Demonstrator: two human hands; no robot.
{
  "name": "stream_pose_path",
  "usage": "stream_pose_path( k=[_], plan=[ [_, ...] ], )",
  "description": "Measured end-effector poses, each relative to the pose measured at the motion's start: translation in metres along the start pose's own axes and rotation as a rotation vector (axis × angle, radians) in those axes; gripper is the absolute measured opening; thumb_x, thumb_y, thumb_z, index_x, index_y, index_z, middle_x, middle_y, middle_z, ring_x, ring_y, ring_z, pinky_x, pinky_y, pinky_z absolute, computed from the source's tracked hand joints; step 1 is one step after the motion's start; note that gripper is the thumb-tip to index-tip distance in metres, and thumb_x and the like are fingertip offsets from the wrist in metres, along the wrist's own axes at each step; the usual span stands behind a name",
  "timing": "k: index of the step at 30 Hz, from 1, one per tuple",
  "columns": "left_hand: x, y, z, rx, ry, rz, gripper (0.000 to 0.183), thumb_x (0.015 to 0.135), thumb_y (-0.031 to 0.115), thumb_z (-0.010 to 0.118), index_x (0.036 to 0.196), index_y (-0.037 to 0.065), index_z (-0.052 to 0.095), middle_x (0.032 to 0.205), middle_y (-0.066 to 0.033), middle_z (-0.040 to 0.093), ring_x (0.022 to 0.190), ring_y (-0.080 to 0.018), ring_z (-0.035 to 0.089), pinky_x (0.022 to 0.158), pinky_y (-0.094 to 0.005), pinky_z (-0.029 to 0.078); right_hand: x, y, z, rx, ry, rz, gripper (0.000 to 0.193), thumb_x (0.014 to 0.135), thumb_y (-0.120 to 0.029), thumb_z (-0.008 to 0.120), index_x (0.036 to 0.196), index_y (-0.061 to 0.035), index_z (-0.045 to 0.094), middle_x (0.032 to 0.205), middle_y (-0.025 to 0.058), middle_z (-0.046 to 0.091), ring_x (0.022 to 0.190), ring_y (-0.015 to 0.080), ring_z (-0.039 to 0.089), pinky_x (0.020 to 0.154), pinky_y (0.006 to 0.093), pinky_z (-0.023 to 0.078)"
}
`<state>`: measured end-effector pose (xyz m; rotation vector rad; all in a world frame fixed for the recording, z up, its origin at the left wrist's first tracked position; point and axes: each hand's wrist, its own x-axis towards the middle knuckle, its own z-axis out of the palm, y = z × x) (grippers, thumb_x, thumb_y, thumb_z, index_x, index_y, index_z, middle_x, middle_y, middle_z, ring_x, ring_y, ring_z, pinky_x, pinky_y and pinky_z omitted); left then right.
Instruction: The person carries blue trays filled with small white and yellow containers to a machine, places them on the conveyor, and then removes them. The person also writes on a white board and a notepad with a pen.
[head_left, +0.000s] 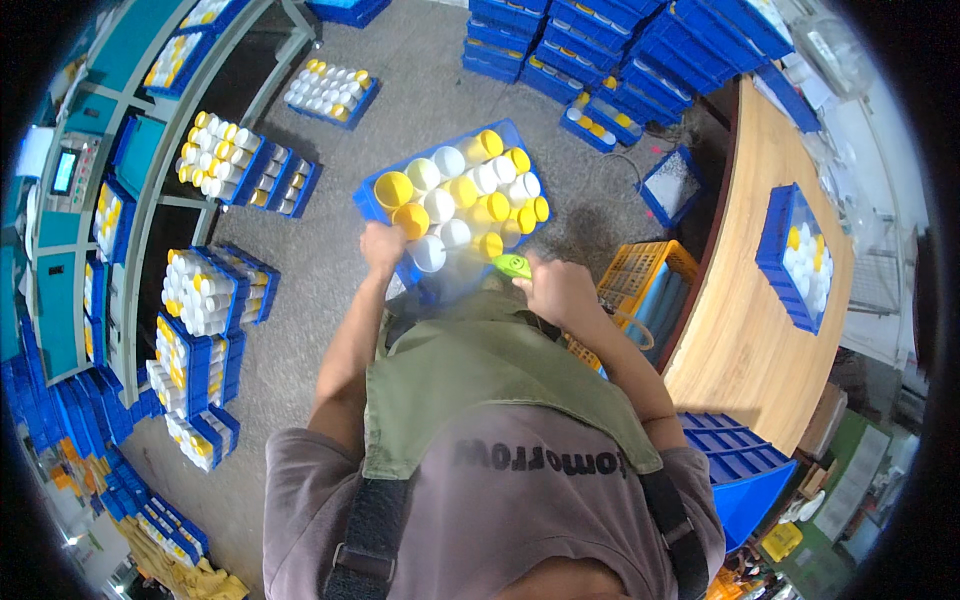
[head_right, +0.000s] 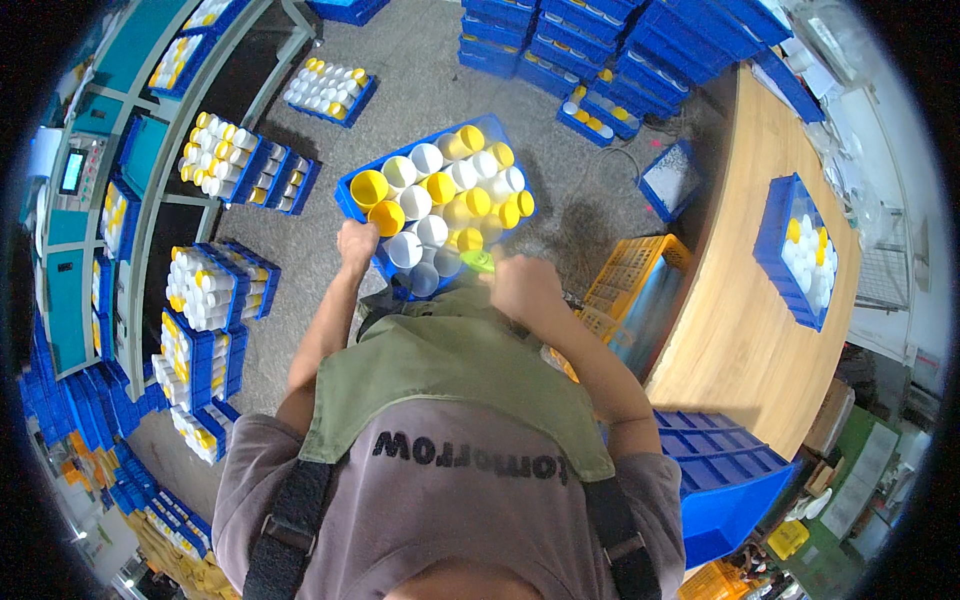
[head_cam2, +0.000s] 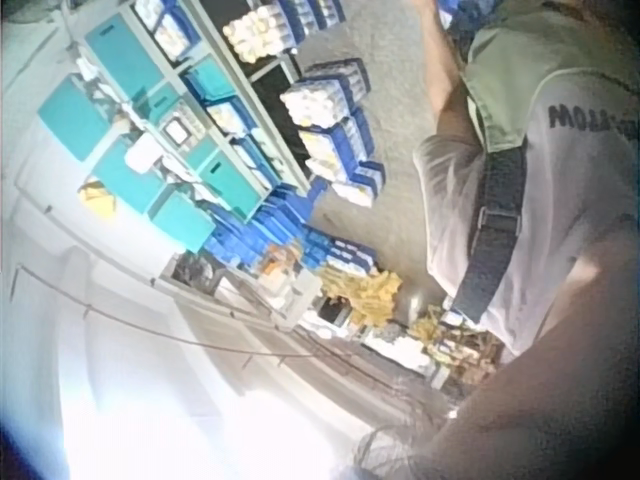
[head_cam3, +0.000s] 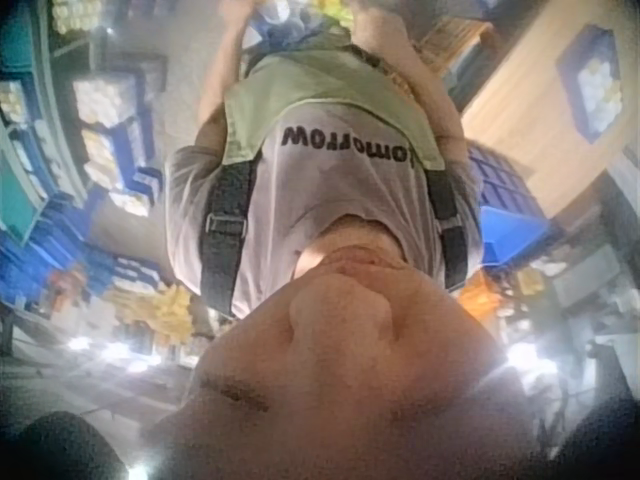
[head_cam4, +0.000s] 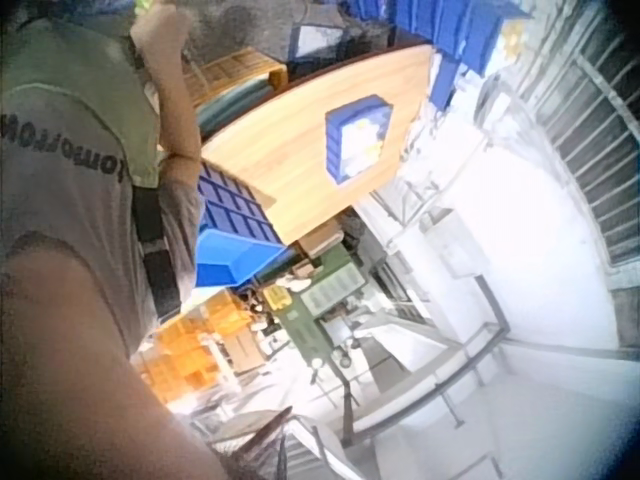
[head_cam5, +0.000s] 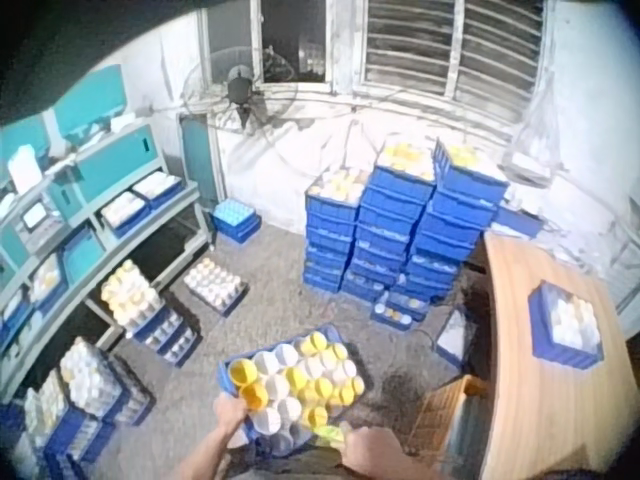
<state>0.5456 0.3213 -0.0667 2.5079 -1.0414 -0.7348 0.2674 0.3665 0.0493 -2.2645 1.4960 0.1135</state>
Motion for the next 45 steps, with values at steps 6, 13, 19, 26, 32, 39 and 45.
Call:
stream_pose_path(
  k=[6,13,19,26,32,39,45],
  plan=[
    [-0.008,-0.016,-0.014,-0.043,-0.038,-0.047,0.035,0.075,0.025,0.059,0.094,-0.004,0.067,0.092,-0.0296,0.065,0.092,-0.0423,0.063,0.08,-0.0449,0.05,0.019,0.04,-0.004,-0.043,0.05,0.217,0.042,0.086,-0.039,0.057,0.109,-0.0036,0.056,0.07,0.0204,0.063,0.066,0.0378,0.064,0.06,0.0485,0.05],
    [-0.019,-0.052,-0.027,-0.229,-0.04,-0.04,0.029,0.076,0.021,0.064,0.085,-0.006,0.067,0.079,-0.0226,0.068,0.078,-0.0312,0.068,0.07,-0.041,0.049,0.044,0.104,-0.025,-0.074,0.044,0.484,0.041,0.086,-0.04,0.054,0.108,-0.0053,0.059,0.094,0.0216,0.066,0.092,0.0385,0.063,0.078,0.0483,0.049],
    [-0.021,-0.088,-0.027,-0.471,-0.056,-0.058,0.028,0.076,0.018,0.063,0.089,-0.007,0.067,0.079,-0.015,0.068,0.073,-0.0225,0.065,0.066,-0.0368,0.048,0.025,0.119,-0.035,-0.056,0.013,0.503,0.042,0.084,-0.041,0.055,0.104,-0.0042,0.063,0.102,0.0216,0.065,0.097,0.0385,0.062,0.083,0.0479,0.049],
    [-0.03,-0.108,-0.036,-0.471,-0.028,-0.167,0.031,0.075,0.018,0.063,0.091,-0.009,0.066,0.085,-0.0176,0.068,0.078,-0.0233,0.065,0.07,-0.0361,0.048,0.015,0.092,-0.032,0.005,-0.114,0.338,0.041,0.085,-0.039,0.055,0.105,-0.0046,0.062,0.099,0.0218,0.065,0.095,0.0381,0.062,0.083,0.0475,0.048],
    [-0.021,-0.121,-0.047,-0.413,0.105,-0.265,0.037,0.074,0.023,0.066,0.092,-0.01,0.065,0.093,-0.0243,0.067,0.088,-0.0297,0.066,0.076,-0.0395,0.049,0.019,0.033,-0.032,-0.057,-0.216,0.214,0.04,0.086,-0.039,0.055,0.108,-0.0062,0.061,0.097,0.0204,0.066,0.093,0.037,0.063,0.082,0.0471,0.048],
    [0.003,-0.121,-0.078,-0.358,0.207,-0.347,0.036,0.075,0.022,0.059,0.091,-0.008,0.066,0.093,-0.0286,0.066,0.092,-0.0369,0.065,0.078,-0.0435,0.049,0.037,-0.058,-0.018,-0.159,-0.333,0.058,0.041,0.088,-0.039,0.053,0.113,-0.0077,0.056,0.092,0.0175,0.067,0.088,0.036,0.065,0.078,0.0462,0.05],
    [0.058,-0.144,-0.117,-0.277,0.137,-0.405,0.043,0.074,0.025,0.063,0.097,-0.01,0.065,0.101,-0.0286,0.064,0.099,-0.0376,0.063,0.086,-0.0416,0.047,0.061,-0.15,-0.026,-0.149,-0.379,-0.043,0.041,0.088,-0.037,0.053,0.116,-0.0076,0.053,0.088,0.02,0.067,0.085,0.0368,0.065,0.074,0.0465,0.05]
  ],
)
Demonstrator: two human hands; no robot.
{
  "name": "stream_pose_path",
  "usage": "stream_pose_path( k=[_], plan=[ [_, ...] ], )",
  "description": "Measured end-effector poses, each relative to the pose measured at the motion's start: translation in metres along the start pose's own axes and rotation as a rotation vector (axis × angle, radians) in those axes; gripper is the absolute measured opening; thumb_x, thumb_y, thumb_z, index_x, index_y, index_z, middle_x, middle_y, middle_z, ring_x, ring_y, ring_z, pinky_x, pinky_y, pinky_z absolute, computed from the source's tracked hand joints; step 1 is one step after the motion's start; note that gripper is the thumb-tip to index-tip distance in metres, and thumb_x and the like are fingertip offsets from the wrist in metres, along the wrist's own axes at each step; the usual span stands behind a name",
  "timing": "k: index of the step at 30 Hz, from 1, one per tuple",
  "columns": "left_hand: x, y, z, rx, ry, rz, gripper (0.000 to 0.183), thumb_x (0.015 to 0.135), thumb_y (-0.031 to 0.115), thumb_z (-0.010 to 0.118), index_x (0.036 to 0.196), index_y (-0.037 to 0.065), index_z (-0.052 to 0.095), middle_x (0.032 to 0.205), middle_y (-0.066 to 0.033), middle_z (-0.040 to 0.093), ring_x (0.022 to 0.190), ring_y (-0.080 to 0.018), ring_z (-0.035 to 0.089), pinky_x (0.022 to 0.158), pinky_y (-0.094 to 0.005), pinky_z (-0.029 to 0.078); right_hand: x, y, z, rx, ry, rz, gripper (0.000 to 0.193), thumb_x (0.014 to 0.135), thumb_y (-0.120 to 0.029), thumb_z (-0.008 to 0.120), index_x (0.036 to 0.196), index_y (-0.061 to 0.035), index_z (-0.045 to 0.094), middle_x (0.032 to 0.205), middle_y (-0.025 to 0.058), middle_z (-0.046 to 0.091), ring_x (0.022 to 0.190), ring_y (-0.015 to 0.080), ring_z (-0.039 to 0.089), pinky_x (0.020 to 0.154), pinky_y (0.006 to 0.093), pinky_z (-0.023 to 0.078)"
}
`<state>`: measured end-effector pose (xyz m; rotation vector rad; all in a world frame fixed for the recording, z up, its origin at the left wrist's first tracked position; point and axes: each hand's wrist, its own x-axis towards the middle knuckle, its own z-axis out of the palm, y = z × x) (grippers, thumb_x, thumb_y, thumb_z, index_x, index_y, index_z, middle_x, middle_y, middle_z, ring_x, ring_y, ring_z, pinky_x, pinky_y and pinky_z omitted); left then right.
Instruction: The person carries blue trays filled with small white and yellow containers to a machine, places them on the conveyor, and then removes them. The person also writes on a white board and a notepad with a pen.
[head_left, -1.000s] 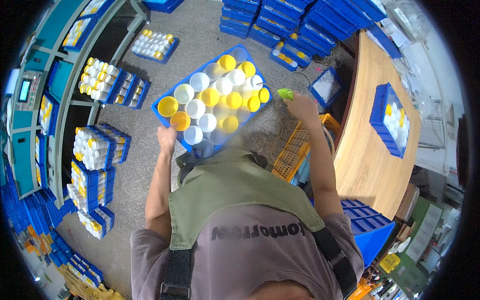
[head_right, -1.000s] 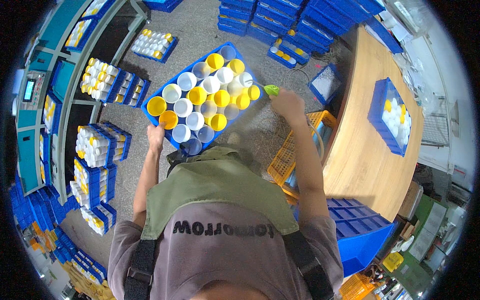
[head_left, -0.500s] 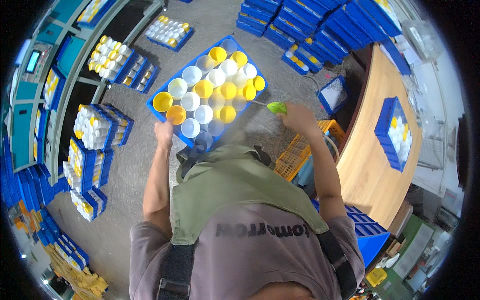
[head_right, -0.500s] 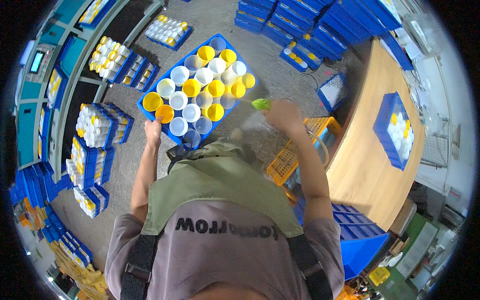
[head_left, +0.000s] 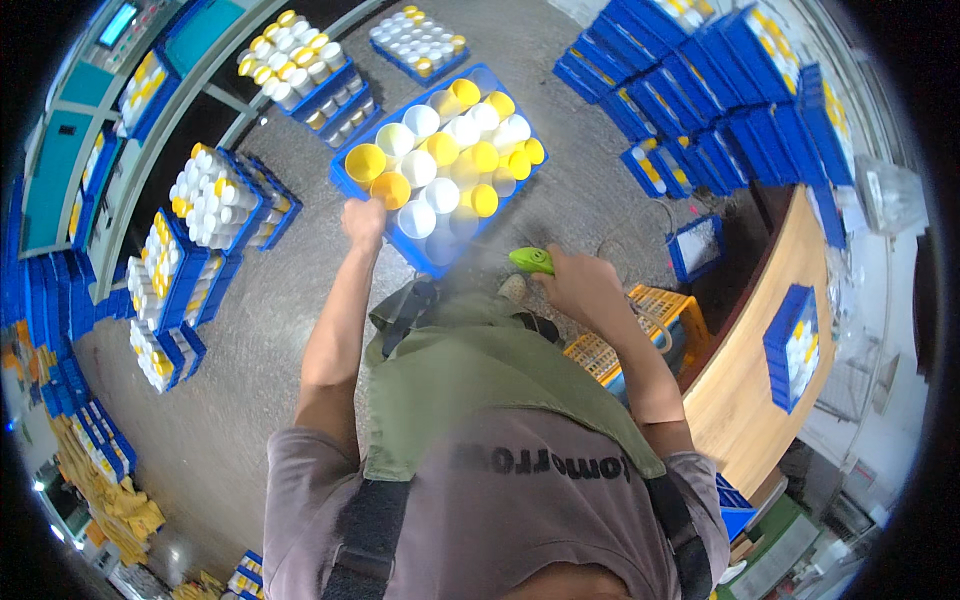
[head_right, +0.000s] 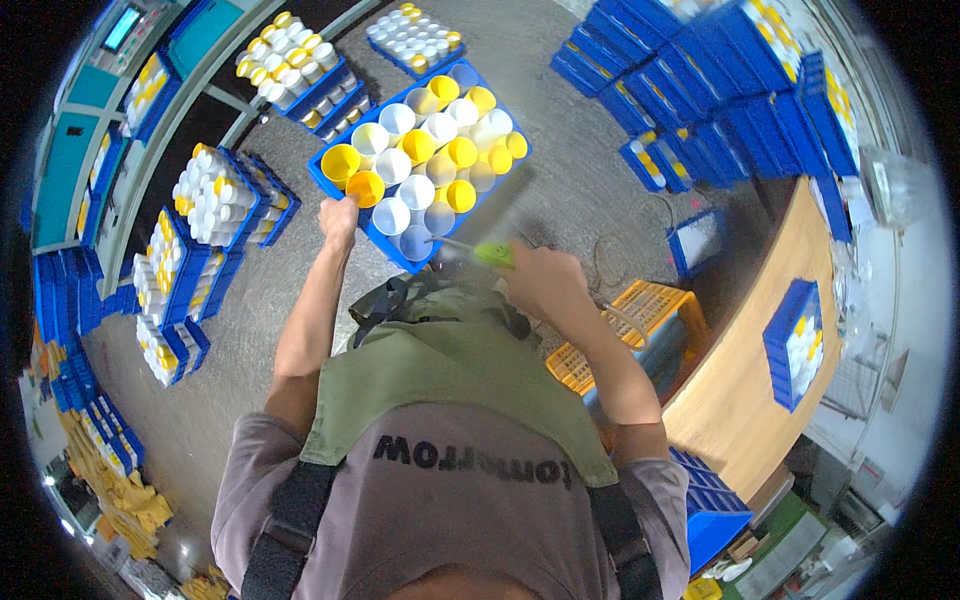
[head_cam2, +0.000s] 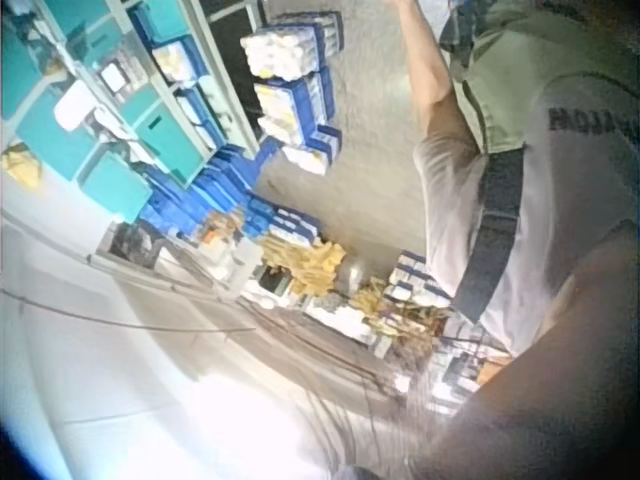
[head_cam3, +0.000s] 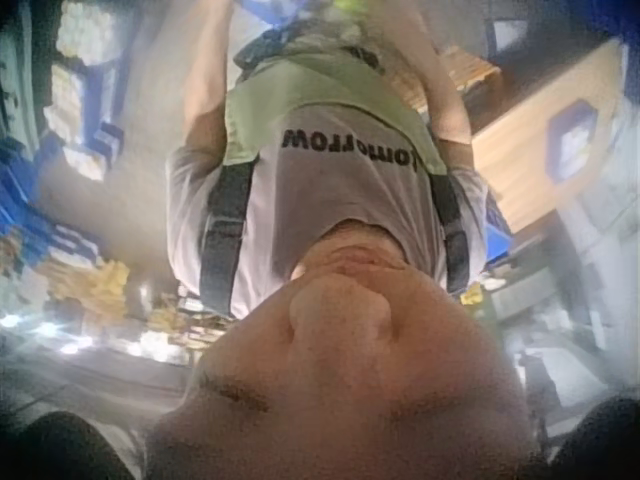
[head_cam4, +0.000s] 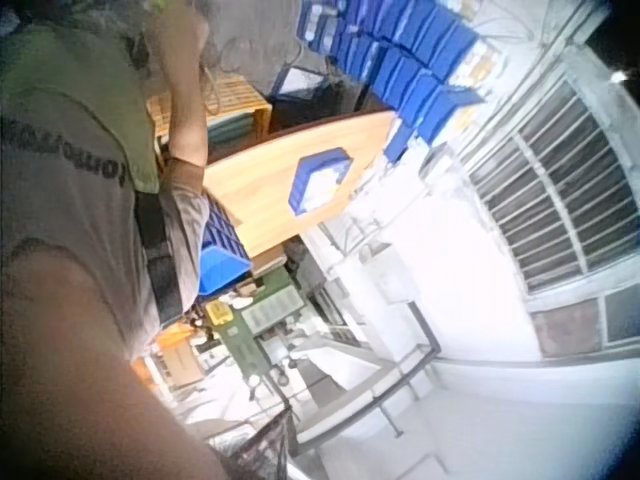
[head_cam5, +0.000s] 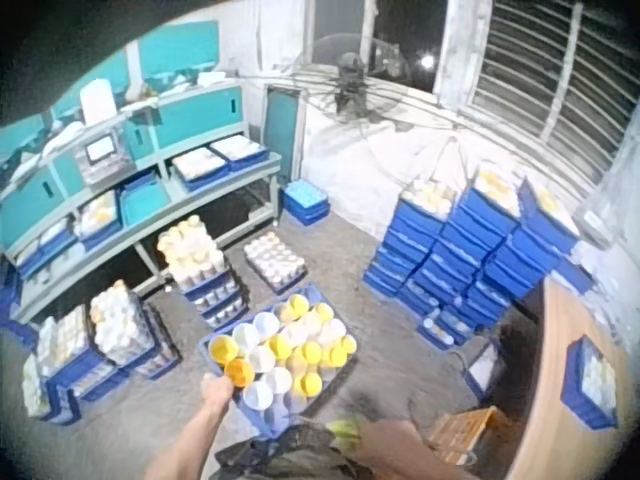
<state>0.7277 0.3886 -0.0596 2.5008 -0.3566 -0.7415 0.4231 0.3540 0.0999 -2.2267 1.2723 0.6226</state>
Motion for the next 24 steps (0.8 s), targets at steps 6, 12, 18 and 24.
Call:
stream_pose_path(
  k=[6,12,18,24],
  plan=[
    [0.069,-0.012,-0.047,-0.085,0.039,-0.011,0.038,0.073,0.022,0.06,0.094,-0.01,0.066,0.095,-0.03,0.065,0.095,-0.0392,0.064,0.085,-0.0427,0.048,0.024,-0.08,-0.041,0.09,0.157,-0.029,0.035,0.087,-0.034,0.055,0.109,-0.0055,0.053,0.078,0.0234,0.065,0.076,0.0399,0.064,0.07,0.0496,0.049],
    [0.124,-0.025,-0.093,-0.049,0.088,0.023,0.04,0.074,0.025,0.063,0.096,-0.009,0.065,0.095,-0.0299,0.064,0.096,-0.04,0.063,0.085,-0.0429,0.048,0.06,-0.13,-0.067,0.025,0.305,-0.161,0.032,0.087,-0.029,0.058,0.105,-0.0034,0.054,0.067,0.0233,0.062,0.066,0.0407,0.064,0.061,0.0484,0.05],
    [0.16,-0.052,-0.148,-0.2,0.033,-0.008,0.041,0.076,0.027,0.069,0.1,-0.007,0.064,0.095,-0.0212,0.068,0.086,-0.0287,0.066,0.075,-0.0375,0.049,0.112,-0.131,-0.106,-0.071,0.412,-0.089,0.036,0.087,-0.031,0.059,0.107,-0.0017,0.054,0.066,0.0233,0.062,0.065,0.0406,0.064,0.058,0.0478,0.051],
    [0.209,-0.087,-0.186,-0.506,0.034,-0.019,0.029,0.08,0.012,0.064,0.103,-0.007,0.064,0.096,-0.0123,0.068,0.084,-0.0188,0.064,0.077,-0.032,0.048,0.21,-0.14,-0.164,-0.162,0.509,-0.104,0.037,0.086,-0.028,0.06,0.108,0.0014,0.057,0.07,0.0244,0.063,0.069,0.0401,0.064,0.06,0.0475,0.051]
  ],
)
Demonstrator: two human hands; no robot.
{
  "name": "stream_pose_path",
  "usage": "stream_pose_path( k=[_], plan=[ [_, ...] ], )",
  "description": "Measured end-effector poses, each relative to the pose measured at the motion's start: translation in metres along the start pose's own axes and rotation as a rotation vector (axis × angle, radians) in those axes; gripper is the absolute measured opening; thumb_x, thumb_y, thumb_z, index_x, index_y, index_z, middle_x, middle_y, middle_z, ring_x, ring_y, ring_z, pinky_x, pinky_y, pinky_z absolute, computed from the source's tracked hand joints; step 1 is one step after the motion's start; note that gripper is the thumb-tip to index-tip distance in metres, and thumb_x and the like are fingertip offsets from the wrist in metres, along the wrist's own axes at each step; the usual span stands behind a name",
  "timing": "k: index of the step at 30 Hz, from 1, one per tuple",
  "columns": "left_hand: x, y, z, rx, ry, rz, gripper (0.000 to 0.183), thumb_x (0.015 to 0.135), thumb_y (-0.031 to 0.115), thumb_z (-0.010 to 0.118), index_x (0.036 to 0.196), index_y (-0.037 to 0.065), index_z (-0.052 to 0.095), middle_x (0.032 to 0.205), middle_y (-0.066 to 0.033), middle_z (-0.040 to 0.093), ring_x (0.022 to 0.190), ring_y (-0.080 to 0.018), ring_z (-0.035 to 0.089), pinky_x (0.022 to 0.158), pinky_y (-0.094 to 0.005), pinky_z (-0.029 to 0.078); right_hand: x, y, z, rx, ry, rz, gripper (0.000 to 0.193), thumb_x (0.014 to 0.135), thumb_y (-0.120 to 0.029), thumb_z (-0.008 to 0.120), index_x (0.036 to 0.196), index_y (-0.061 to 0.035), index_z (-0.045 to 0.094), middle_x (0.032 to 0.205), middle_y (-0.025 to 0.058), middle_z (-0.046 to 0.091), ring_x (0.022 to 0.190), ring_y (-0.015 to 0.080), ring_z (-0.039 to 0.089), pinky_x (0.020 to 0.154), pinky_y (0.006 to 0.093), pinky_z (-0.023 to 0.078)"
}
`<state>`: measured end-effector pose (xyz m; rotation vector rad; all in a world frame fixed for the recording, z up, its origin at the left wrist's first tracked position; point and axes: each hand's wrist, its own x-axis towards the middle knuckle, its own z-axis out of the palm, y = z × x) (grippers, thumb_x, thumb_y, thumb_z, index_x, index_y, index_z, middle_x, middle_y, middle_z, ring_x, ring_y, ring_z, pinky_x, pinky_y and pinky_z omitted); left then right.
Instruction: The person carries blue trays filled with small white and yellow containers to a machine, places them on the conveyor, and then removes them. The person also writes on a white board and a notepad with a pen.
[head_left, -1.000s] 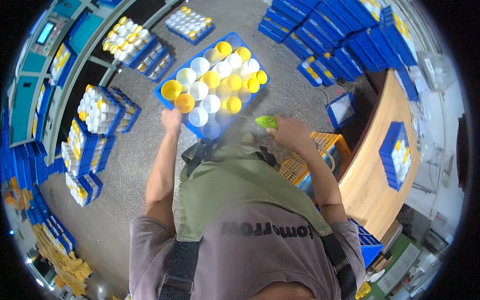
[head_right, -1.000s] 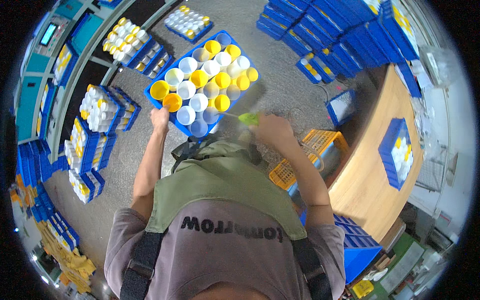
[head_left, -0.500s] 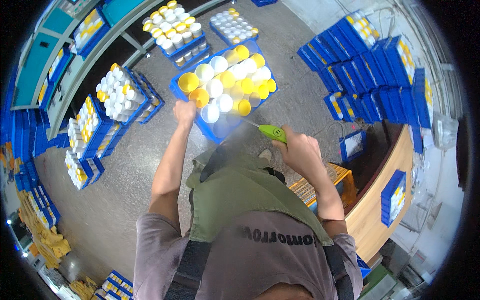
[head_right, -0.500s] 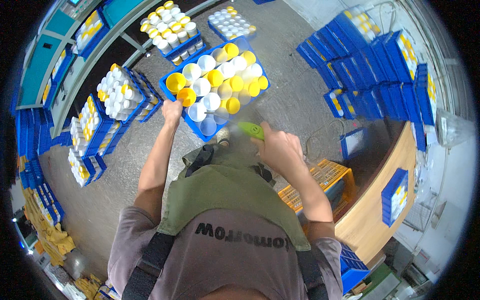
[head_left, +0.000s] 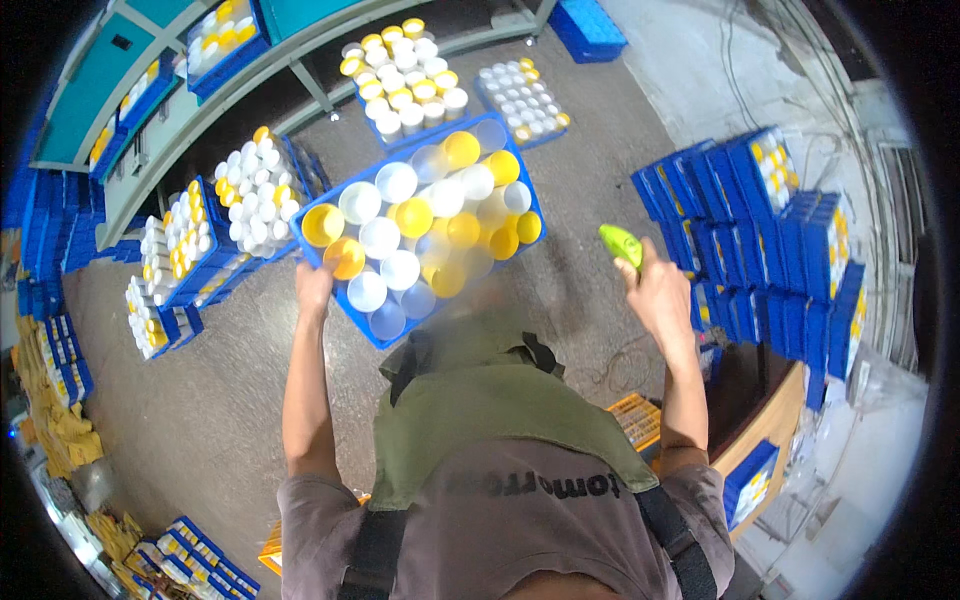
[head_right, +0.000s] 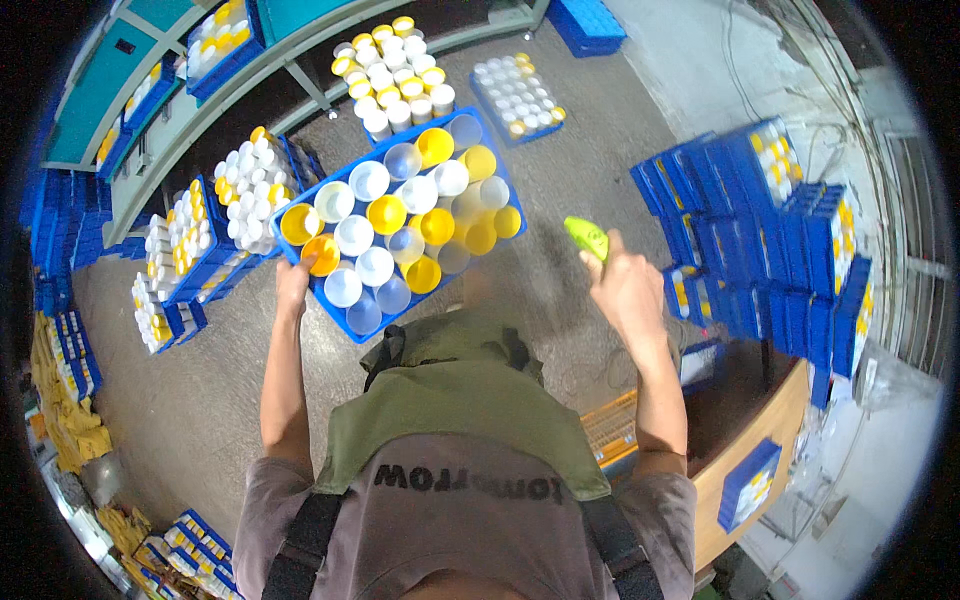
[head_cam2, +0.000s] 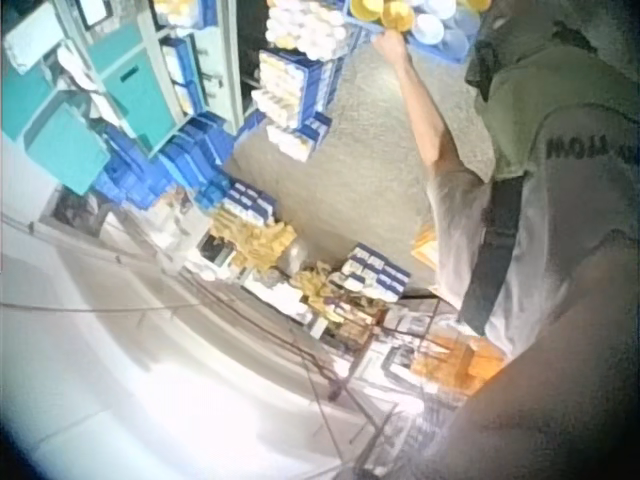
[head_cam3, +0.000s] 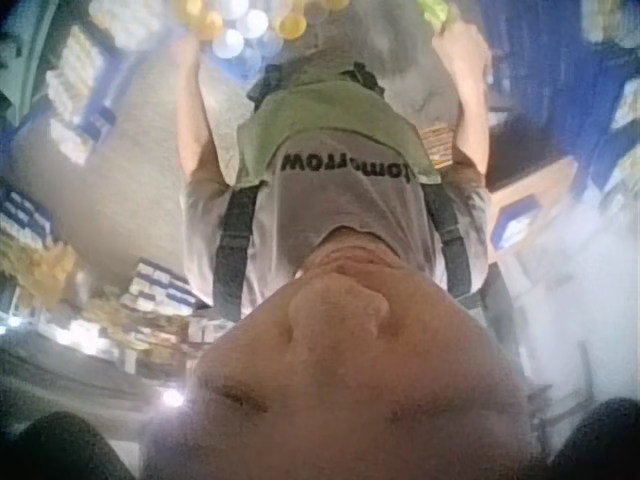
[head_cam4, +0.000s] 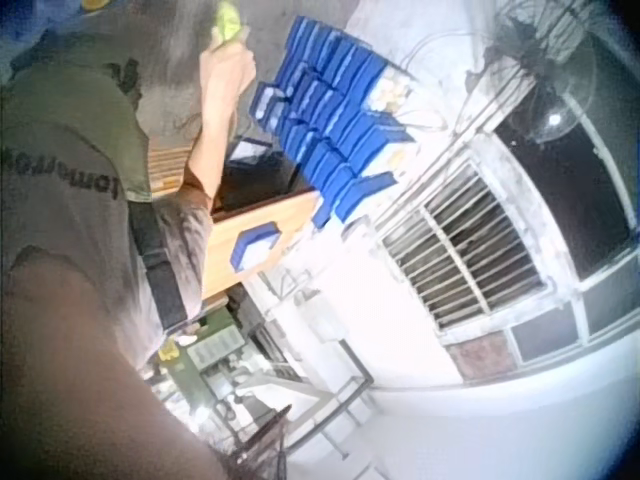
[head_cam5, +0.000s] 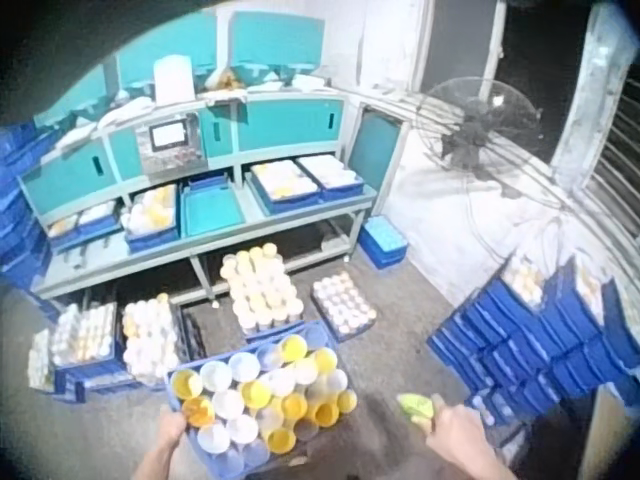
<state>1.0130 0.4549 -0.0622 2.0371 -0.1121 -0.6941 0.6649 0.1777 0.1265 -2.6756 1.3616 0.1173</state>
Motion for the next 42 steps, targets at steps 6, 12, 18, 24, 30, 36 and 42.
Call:
stream_pose_path(
  k=[6,12,18,24,30,36,42],
  plan=[
    [0.051,0.025,-0.028,-0.293,0.119,-0.086,0.031,0.083,0.007,0.06,0.11,-0.008,0.06,0.103,-0.0137,0.066,0.09,-0.0219,0.064,0.081,-0.0326,0.049,0.127,0.006,0.001,-0.047,-0.268,-0.17,0.035,0.087,-0.031,0.059,0.107,-0.0021,0.06,0.077,0.0258,0.063,0.075,0.0403,0.064,0.067,0.0482,0.051],
    [0.139,0.06,-0.013,-0.781,0.257,-0.234,0.036,0.084,0.005,0.056,0.12,0.0,0.053,0.11,-0.0094,0.062,0.097,-0.025,0.062,0.082,-0.0368,0.051,0.234,0.009,0.014,0.18,-0.041,0.044,0.036,0.087,-0.031,0.06,0.104,0.0001,0.058,0.081,0.0275,0.063,0.079,0.0451,0.062,0.068,0.0507,0.049],
    [0.311,0.135,0.067,-1.01,0.39,-0.287,0.032,0.084,0.015,0.055,0.112,0.001,0.057,0.102,-0.0118,0.062,0.086,-0.0246,0.061,0.066,-0.0398,0.053,0.311,-0.049,0.052,0.292,-0.25,0.009,0.036,0.087,-0.031,0.06,0.104,0.0001,0.057,0.084,0.0292,0.062,0.084,0.0473,0.06,0.073,0.0531,0.047],
    [0.47,0.193,0.113,-0.885,0.479,-0.592,0.038,0.089,0.029,0.06,0.111,-0.002,0.056,0.104,-0.0122,0.06,0.08,-0.0257,0.061,0.063,-0.0394,0.052,0.337,-0.108,0.09,0.333,-0.274,0.15,0.037,0.086,-0.032,0.061,0.103,0.0003,0.059,0.082,0.0267,0.064,0.083,0.0438,0.063,0.071,0.0498,0.048],
    [0.558,0.251,0.085,-0.825,0.269,-0.28,0.055,0.082,0.038,0.072,0.116,-0.001,0.054,0.109,-0.0109,0.058,0.088,-0.0214,0.059,0.069,-0.0361,0.049,0.345,-0.19,0.091,0.389,-0.363,0.347,0.034,0.087,-0.031,0.061,0.102,0.0002,0.061,0.072,0.0158,0.067,0.072,0.03,0.068,0.064,0.0395,0.05],
    [0.626,0.225,0.023,-0.266,-0.113,0.008,0.044,0.082,0.029,0.07,0.11,-0.003,0.058,0.087,-0.0101,0.064,0.072,-0.0181,0.06,0.061,-0.0303,0.049,0.37,-0.256,0.084,0.588,-0.367,0.422,0.025,0.09,-0.022,0.059,0.101,0.0003,0.061,0.07,0.0106,0.067,0.065,0.0185,0.065,0.058,0.0337,0.048],
    [0.728,0.27,-0.066,0.244,0.416,0.536,0.032,0.088,0.023,0.06,0.113,0.003,0.057,0.065,-0.0101,0.064,0.057,-0.0207,0.064,0.053,-0.0339,0.048,0.396,-0.274,0.084,0.562,-0.305,0.388,0.027,0.09,-0.023,0.059,0.102,0.001,0.059,0.066,0.0117,0.065,0.061,0.0206,0.065,0.056,0.0348,0.048]
  ],
)
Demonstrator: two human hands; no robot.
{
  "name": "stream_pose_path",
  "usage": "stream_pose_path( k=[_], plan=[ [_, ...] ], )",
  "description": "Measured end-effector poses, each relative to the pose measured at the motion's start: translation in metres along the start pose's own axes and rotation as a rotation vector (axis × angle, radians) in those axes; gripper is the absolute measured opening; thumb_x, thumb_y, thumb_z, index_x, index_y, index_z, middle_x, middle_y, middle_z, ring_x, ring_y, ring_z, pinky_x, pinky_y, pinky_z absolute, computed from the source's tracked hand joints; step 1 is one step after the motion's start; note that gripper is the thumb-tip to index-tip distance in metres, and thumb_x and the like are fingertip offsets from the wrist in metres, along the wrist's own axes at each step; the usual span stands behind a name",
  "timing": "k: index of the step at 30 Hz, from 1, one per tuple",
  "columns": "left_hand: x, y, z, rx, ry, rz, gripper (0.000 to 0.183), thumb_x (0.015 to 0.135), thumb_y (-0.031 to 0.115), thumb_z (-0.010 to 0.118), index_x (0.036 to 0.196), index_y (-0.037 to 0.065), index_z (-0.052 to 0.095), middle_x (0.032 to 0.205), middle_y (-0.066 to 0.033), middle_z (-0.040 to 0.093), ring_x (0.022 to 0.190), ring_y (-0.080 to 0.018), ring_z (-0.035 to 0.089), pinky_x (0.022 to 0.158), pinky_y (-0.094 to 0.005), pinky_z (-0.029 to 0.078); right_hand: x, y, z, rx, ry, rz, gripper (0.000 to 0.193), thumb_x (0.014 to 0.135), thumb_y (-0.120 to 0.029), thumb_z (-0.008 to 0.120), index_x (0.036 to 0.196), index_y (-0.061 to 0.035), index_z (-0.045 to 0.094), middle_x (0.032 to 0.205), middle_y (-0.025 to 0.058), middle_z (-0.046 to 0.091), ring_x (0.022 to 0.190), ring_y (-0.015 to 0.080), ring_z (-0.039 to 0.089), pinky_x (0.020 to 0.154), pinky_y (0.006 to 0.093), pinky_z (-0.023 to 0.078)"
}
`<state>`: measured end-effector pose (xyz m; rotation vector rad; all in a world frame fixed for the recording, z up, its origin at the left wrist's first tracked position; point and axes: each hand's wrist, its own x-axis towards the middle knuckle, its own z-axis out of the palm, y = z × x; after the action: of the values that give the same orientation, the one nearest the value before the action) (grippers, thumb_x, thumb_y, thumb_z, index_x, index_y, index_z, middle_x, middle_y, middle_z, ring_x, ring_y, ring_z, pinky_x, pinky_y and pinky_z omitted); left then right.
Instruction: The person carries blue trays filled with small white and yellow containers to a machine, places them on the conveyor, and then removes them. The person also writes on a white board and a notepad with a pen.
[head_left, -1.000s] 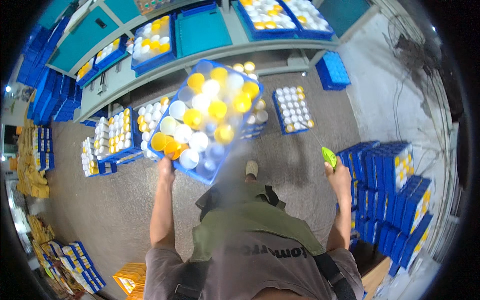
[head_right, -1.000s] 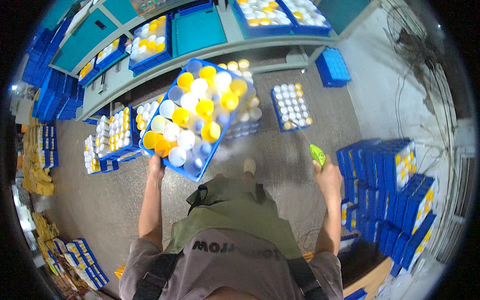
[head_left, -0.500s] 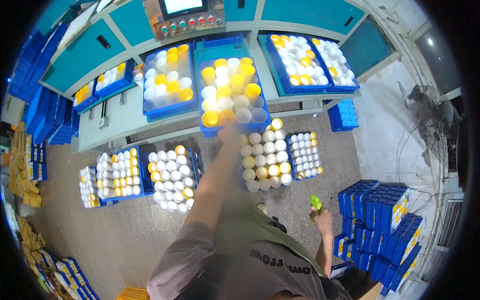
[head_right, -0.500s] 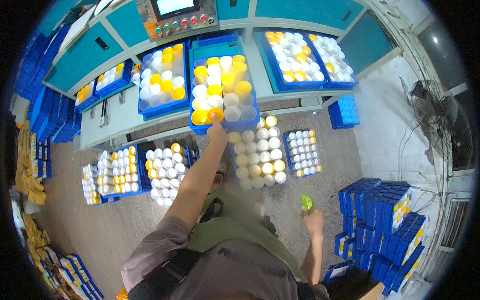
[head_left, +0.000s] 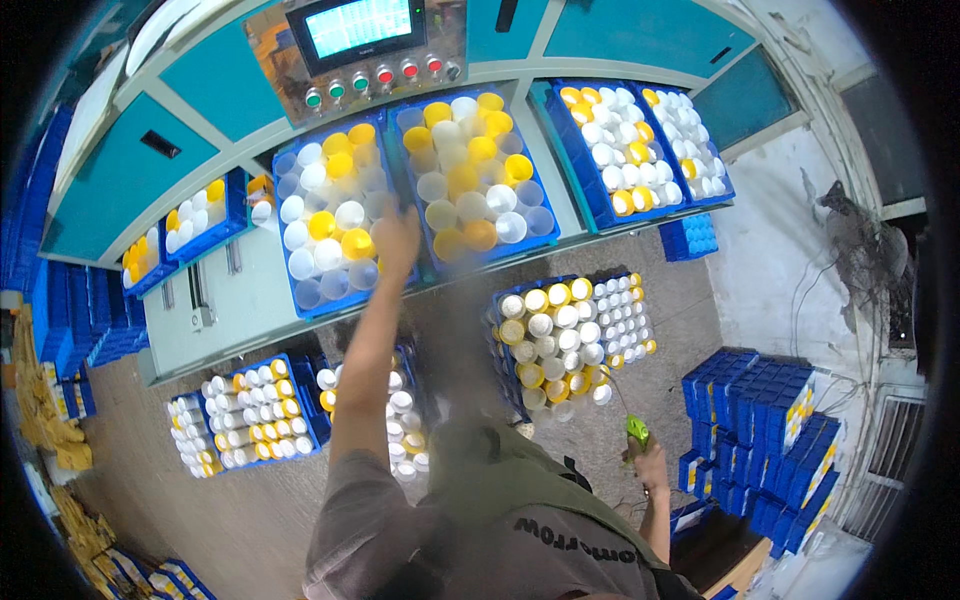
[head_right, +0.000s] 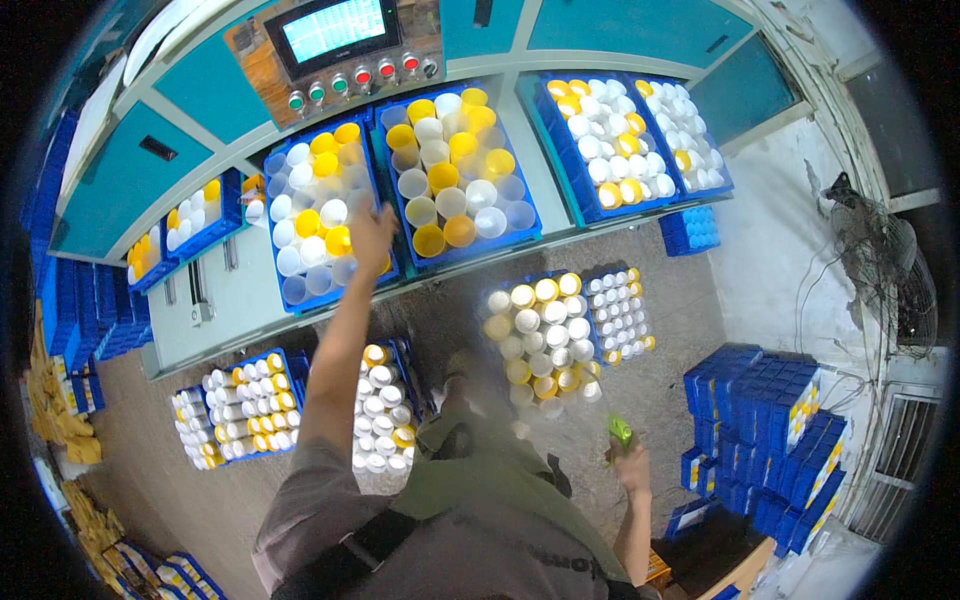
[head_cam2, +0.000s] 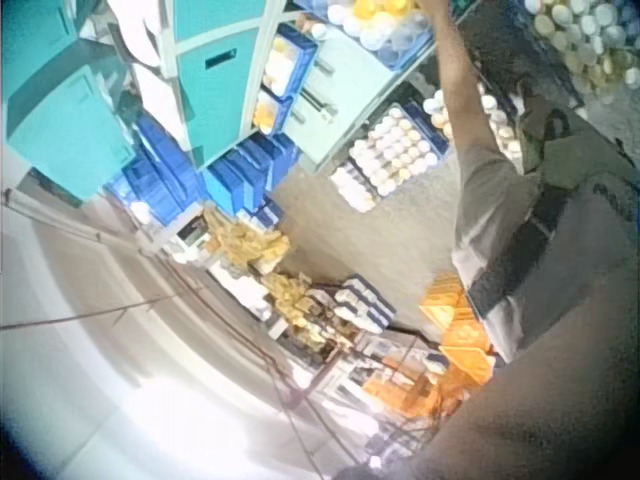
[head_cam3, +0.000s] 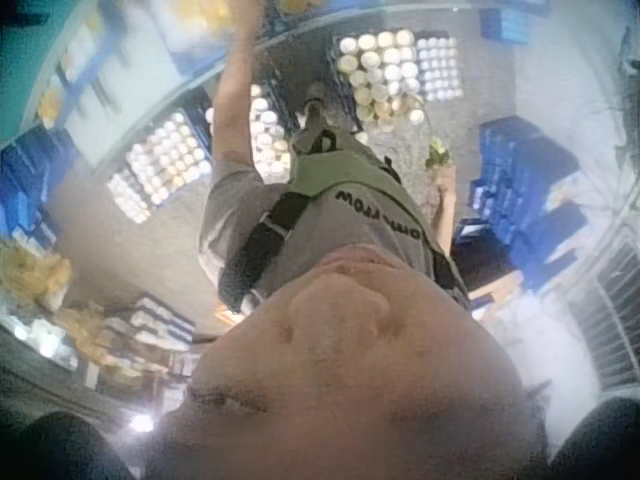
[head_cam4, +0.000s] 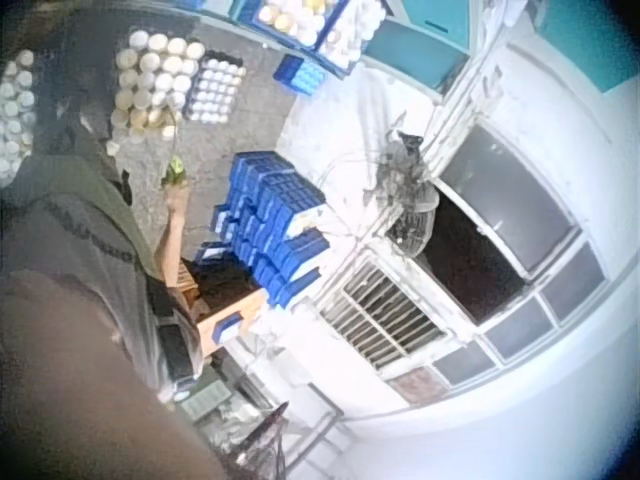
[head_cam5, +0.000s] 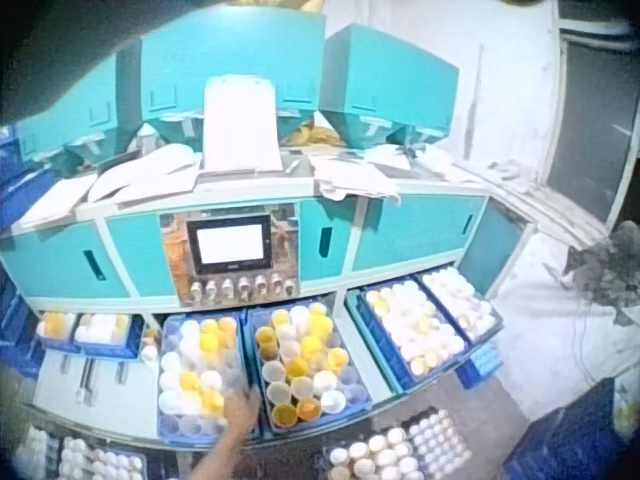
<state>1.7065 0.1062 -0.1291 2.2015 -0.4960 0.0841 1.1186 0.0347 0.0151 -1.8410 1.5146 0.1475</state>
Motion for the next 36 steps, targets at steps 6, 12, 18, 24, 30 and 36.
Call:
stream_pose_path(
  k=[6,12,18,24,30,36],
  plan=[
    [0.165,0.059,-0.053,0.312,-0.042,-0.08,0.085,0.085,0.033,0.06,0.149,0.02,0.006,0.082,-0.0217,0.066,0.076,-0.0385,0.064,0.066,-0.0457,0.049,-0.007,-0.044,-0.005,0.102,0.007,0.115,0.026,0.09,-0.021,0.057,0.102,0.002,0.059,0.068,0.013,0.065,0.061,0.0207,0.065,0.056,0.0349,0.048],
    [0.182,0.068,-0.05,0.479,-0.194,-0.233,0.108,0.075,0.018,0.065,0.147,0.023,-0.015,0.091,-0.0153,0.068,0.084,-0.0324,0.066,0.072,-0.0421,0.051,-0.012,-0.042,-0.003,0.021,0.004,0.205,0.028,0.092,-0.023,0.055,0.103,0.0028,0.058,0.067,0.0129,0.063,0.057,0.0205,0.061,0.056,0.0357,0.048],
    [0.192,0.052,-0.044,0.372,-0.204,-0.28,0.083,0.078,0.023,0.058,0.148,0.018,0.014,0.102,-0.0201,0.066,0.091,-0.0367,0.064,0.079,-0.0445,0.049,-0.028,-0.002,0.004,-0.061,0.163,-0.101,0.037,0.08,-0.022,0.07,0.102,0.0026,0.053,0.081,0.0184,0.065,0.073,0.0304,0.065,0.064,0.039,0.05],
    [0.02,0.056,0.01,0.033,0.011,0.089,0.028,0.084,0.018,0.057,0.106,0.002,0.062,0.088,-0.0236,0.064,0.083,-0.0419,0.061,0.075,-0.0465,0.048,-0.052,0.034,0.022,-0.253,0.29,0.146,0.055,0.071,-0.018,0.073,0.109,0.0,0.039,0.087,0.023,0.063,0.081,0.0418,0.062,0.069,0.0462,0.05],
    [-0.343,0.158,0.066,-0.318,-0.546,0.208,0.026,0.081,0.008,0.06,0.106,-0.001,0.059,0.08,-0.0138,0.062,0.07,-0.0269,0.059,0.071,-0.0382,0.048,-0.092,0.117,0.021,0.015,0.395,0.092,0.06,0.067,-0.013,0.075,0.113,-0.0007,0.038,0.09,0.0221,0.062,0.081,0.0386,0.063,0.068,0.0437,0.05],
    [-0.596,0.22,0.084,-0.216,-1.281,0.396,0.053,0.081,0.011,0.062,0.13,0.002,0.044,0.082,-0.0129,0.063,0.072,-0.0219,0.06,0.07,-0.0355,0.049,-0.177,0.261,0.011,0.645,0.197,-0.038,0.042,0.067,-0.003,0.072,0.103,-0.0054,0.052,0.086,0.001,0.055,0.084,0.0131,0.051,0.075,0.0301,0.045]
  ],
)
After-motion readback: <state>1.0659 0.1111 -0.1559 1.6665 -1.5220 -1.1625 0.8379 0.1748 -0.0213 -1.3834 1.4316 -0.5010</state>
